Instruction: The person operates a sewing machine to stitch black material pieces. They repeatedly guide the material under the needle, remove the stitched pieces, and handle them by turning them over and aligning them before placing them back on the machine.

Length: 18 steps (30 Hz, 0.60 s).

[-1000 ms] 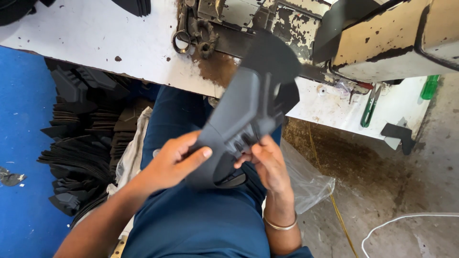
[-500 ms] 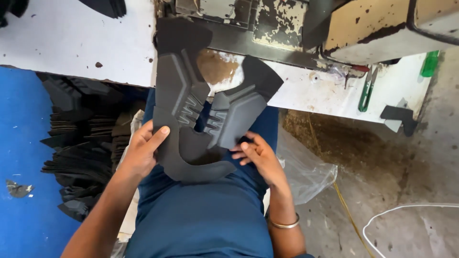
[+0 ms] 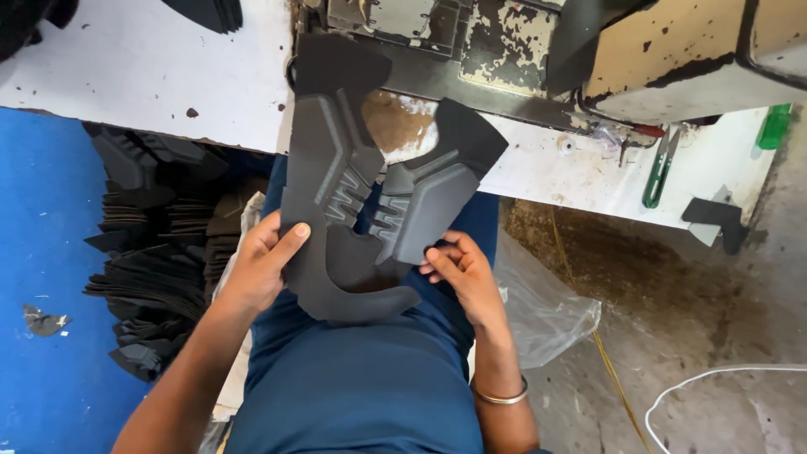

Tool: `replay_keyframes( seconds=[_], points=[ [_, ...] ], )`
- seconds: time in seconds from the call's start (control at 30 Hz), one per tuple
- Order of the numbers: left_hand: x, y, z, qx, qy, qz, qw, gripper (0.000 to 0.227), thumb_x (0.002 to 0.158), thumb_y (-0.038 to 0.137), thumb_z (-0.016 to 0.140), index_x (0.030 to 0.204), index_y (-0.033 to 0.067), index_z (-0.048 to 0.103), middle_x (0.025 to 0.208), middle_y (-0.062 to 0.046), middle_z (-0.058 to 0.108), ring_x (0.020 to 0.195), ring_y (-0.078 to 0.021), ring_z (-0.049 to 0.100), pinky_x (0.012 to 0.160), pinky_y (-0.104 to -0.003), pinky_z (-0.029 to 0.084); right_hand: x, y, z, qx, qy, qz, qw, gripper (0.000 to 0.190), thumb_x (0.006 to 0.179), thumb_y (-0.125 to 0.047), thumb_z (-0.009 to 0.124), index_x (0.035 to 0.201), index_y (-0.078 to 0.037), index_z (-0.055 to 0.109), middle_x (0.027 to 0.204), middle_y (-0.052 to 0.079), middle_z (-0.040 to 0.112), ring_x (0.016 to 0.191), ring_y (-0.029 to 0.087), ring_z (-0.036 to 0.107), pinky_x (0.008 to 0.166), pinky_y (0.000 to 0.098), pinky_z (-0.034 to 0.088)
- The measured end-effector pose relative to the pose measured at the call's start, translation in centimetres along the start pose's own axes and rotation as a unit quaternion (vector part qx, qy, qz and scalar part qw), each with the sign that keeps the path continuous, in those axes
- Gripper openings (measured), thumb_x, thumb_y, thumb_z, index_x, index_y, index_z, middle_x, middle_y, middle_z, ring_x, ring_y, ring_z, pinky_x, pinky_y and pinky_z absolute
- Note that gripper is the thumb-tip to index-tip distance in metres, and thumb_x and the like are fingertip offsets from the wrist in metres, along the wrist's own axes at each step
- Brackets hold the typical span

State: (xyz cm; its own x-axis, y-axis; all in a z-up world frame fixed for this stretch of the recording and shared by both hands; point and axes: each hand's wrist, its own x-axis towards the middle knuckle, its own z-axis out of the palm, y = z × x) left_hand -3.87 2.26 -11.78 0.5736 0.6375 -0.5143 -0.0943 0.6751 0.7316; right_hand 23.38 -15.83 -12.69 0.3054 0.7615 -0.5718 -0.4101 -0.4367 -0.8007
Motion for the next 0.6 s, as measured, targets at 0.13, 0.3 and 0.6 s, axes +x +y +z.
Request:
replay_keyframes(
  seconds=[0.13, 0.3, 0.6],
  points=[
    [-0.2, 0.6, 0.5, -0.006, -0.005, 0.004, 1.0, 0.03, 0.103, 0.016, 0.06, 0.126, -0.0024, 0.062, 0.11, -0.01, 0.072, 0.094, -0.0122, 0.068, 0.081, -0.027, 0.057, 0.3, 0.0, -0.2, 0.026, -0.009, -0.013, 1.0, 0.036, 0.099, -0.015, 0.067, 0.128, 0.002, 0.053, 0.099, 0.01, 0.071, 0.089, 0.018, 0.072, 0.074, 0.0288, 0.055],
    [-0.1, 0.6, 0.5, -0.006, -0.014, 0.009, 1.0, 0.03, 0.103, 0.016, 0.06, 0.127, -0.0025, 0.062, 0.11, -0.009, 0.072, 0.095, -0.0117, 0.068, 0.083, -0.027, 0.056, 0.3, -0.5, 0.6, 0.019, 0.01, -0.005, 1.0, 0.033, 0.096, -0.013, 0.069, 0.125, -0.001, 0.056, 0.094, 0.009, 0.072, 0.085, 0.018, 0.073, 0.071, 0.0284, 0.056],
    [-0.3, 0.3, 0.1, -0.012, -0.016, 0.006, 1.0, 0.029, 0.103, 0.015, 0.061, 0.128, -0.0009, 0.062, 0.108, -0.008, 0.071, 0.092, -0.0105, 0.067, 0.08, -0.026, 0.056, 0.4, 0.5, 0.3, 0.047, 0.002, -0.017, 0.999, 0.028, 0.096, -0.01, 0.07, 0.119, -0.002, 0.055, 0.093, 0.008, 0.072, 0.082, 0.017, 0.072, 0.07, 0.0275, 0.055]
  ],
)
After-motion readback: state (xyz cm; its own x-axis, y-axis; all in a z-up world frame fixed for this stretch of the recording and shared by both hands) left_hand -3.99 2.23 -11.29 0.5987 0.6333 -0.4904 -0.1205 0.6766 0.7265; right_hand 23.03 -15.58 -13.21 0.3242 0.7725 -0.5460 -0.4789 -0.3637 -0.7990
